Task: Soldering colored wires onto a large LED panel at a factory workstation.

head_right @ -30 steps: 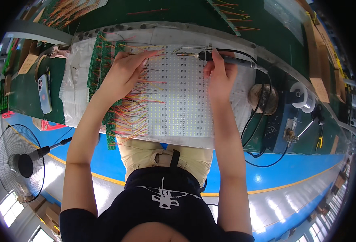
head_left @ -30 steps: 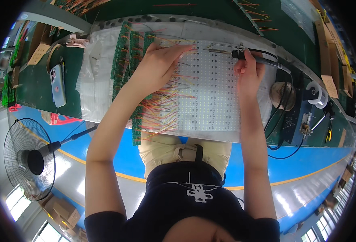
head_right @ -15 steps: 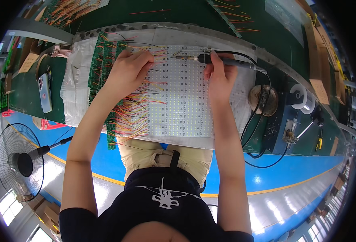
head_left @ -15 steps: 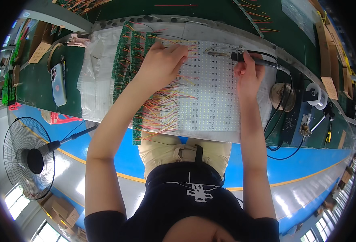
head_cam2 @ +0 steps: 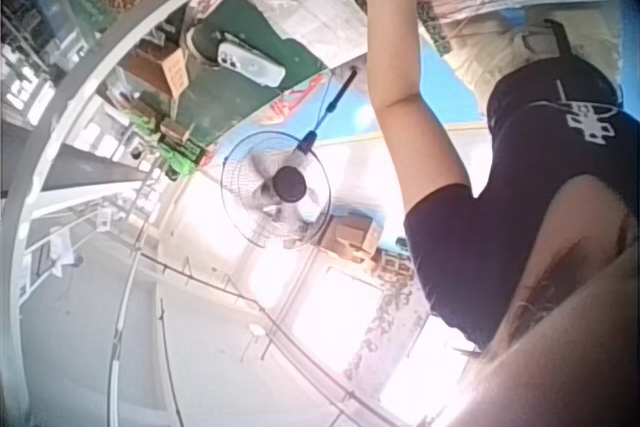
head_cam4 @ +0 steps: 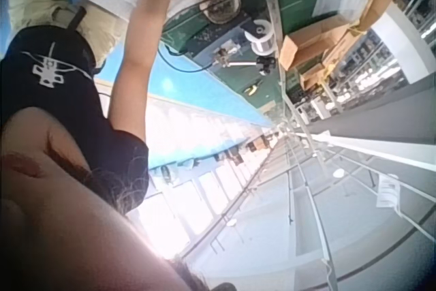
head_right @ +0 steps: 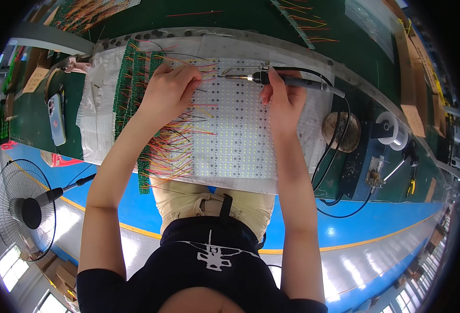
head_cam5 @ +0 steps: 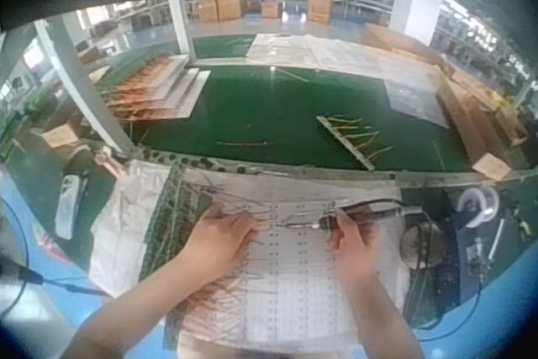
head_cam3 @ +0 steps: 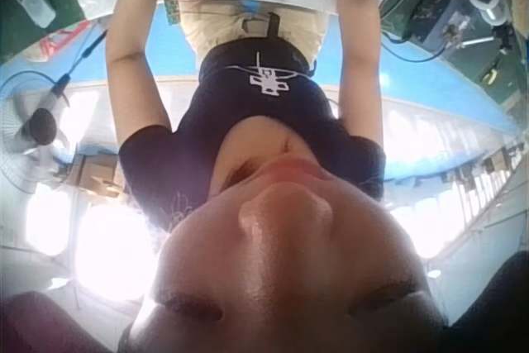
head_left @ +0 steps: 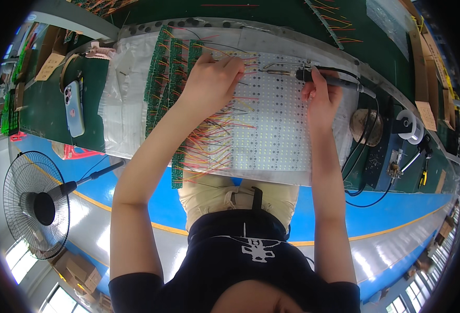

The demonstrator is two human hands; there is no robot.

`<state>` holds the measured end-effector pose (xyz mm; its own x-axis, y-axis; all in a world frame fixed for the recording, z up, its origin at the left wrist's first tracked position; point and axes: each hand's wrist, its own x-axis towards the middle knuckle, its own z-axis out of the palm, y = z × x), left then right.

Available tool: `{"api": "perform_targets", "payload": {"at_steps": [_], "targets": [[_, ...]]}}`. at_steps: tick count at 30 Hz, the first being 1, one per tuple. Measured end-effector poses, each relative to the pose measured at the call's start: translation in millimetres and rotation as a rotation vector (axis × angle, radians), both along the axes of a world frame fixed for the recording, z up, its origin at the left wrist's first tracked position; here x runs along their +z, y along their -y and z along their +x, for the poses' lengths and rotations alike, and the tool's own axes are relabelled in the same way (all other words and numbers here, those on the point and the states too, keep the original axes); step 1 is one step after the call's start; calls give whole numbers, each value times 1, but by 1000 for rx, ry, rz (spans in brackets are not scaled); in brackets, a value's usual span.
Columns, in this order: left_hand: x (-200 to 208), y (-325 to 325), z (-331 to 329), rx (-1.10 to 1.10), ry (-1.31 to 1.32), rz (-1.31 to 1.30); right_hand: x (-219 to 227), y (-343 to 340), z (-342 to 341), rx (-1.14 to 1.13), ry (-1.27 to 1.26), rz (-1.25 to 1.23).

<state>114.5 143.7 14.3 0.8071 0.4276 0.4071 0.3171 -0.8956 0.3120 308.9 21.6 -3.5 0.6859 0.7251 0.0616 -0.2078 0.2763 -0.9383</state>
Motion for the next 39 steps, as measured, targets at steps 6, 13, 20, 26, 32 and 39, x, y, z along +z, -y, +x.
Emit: {"api": "perform_targets", "payload": {"at_steps": [6, 13, 20, 26, 32, 39], "targets": [[1, 0, 1, -9, 4, 4, 0, 0, 0, 8, 14, -4], [-1, 0, 2, -7, 12, -1, 0, 1, 1, 13, 33, -11], [-1, 1, 2, -3, 25, 16, 0, 1, 0, 23, 31, 1], [-2, 0, 0, -3, 23, 13, -1, 0, -1, 20, 40, -8], [-1, 1, 1, 2, 42, 21, 1, 0, -1, 21, 40, 11], [-1, 1, 1, 3, 37, 10, -2, 0, -1, 19, 47, 24]]}}
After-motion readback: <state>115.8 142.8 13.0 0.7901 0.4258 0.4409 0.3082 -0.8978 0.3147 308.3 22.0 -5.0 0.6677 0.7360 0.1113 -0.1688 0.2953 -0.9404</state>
